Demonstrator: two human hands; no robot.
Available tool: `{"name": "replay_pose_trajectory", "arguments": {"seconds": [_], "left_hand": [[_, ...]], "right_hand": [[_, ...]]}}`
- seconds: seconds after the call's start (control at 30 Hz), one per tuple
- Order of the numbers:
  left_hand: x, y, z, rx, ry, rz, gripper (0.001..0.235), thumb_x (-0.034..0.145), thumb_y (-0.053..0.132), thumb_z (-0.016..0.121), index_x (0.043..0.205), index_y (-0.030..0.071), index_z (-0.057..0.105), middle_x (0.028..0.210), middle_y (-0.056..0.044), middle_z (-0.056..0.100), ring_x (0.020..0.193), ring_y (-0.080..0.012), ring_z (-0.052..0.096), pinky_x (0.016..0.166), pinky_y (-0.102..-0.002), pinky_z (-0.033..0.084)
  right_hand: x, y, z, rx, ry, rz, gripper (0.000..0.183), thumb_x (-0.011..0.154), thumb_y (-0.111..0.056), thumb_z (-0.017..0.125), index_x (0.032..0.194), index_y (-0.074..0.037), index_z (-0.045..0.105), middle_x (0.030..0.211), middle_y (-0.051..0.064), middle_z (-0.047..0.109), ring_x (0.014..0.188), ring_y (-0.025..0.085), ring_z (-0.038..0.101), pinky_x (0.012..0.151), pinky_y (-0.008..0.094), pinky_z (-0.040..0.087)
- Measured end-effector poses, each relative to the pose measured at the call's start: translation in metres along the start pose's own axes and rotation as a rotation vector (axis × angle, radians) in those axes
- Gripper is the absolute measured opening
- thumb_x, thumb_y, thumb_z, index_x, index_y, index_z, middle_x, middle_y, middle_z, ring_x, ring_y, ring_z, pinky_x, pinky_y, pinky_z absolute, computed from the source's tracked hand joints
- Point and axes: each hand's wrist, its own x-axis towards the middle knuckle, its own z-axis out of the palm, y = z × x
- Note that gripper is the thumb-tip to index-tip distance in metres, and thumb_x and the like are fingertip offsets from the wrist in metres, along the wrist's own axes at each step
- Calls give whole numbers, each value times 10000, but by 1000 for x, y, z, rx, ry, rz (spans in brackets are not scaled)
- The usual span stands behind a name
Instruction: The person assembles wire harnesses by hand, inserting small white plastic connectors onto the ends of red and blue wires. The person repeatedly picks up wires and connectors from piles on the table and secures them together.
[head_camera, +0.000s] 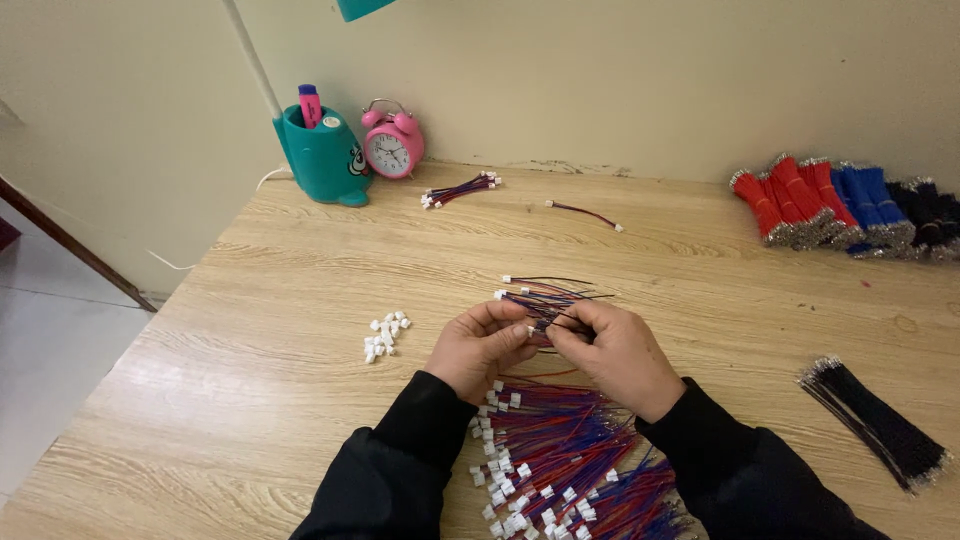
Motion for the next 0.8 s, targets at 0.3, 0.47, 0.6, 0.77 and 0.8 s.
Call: {"name": "replay_pose_trajectory", "arguments": {"seconds": [0.3, 0.47, 0.6, 0.77, 0.8], "left_hand": [[7, -2, -3, 99, 39, 69, 221, 813, -22, 740, 1014, -17, 649, 907, -146, 691, 824, -230, 710, 738, -347, 635], [6, -2, -5, 123, 43, 67, 235, 801, -32, 749, 1012, -35, 646, 901, -166, 697, 818, -245, 712, 736, -362, 638], [4, -1, -4, 194, 36, 75, 230, 793, -46, 752, 1002, -45, 657, 865, -157, 697, 778, -220, 711, 698, -329, 640], [16, -9, -14, 234, 37, 93, 220, 792, -45, 752, 993, -41, 663, 847, -143, 688, 777, -206, 705, 692, -312, 636], [21, -12, -17, 255, 37, 105, 220, 788, -42, 757, 988, -35, 666, 848, -132, 686, 788, -192, 700, 700, -301, 634]], "right_hand": [[4, 13, 8, 92, 13, 2, 121, 818, -155, 702, 838, -42, 740, 692, 99, 655, 715, 165, 574, 679, 325, 492], [2, 10, 8, 68, 27, -31, 112, 812, -158, 726, 830, -50, 746, 713, 136, 680, 720, 189, 620, 688, 341, 511], [0, 7, 7, 82, 5, -89, 116, 841, -161, 717, 820, -52, 750, 725, 131, 705, 752, 190, 650, 731, 336, 514], [2, 10, 5, 37, -53, -96, 203, 904, -202, 642, 885, -19, 727, 793, 189, 705, 814, 279, 674, 779, 396, 510], [3, 11, 4, 19, -84, -93, 260, 947, -210, 582, 934, 17, 708, 835, 235, 700, 849, 343, 680, 806, 432, 505]]}}
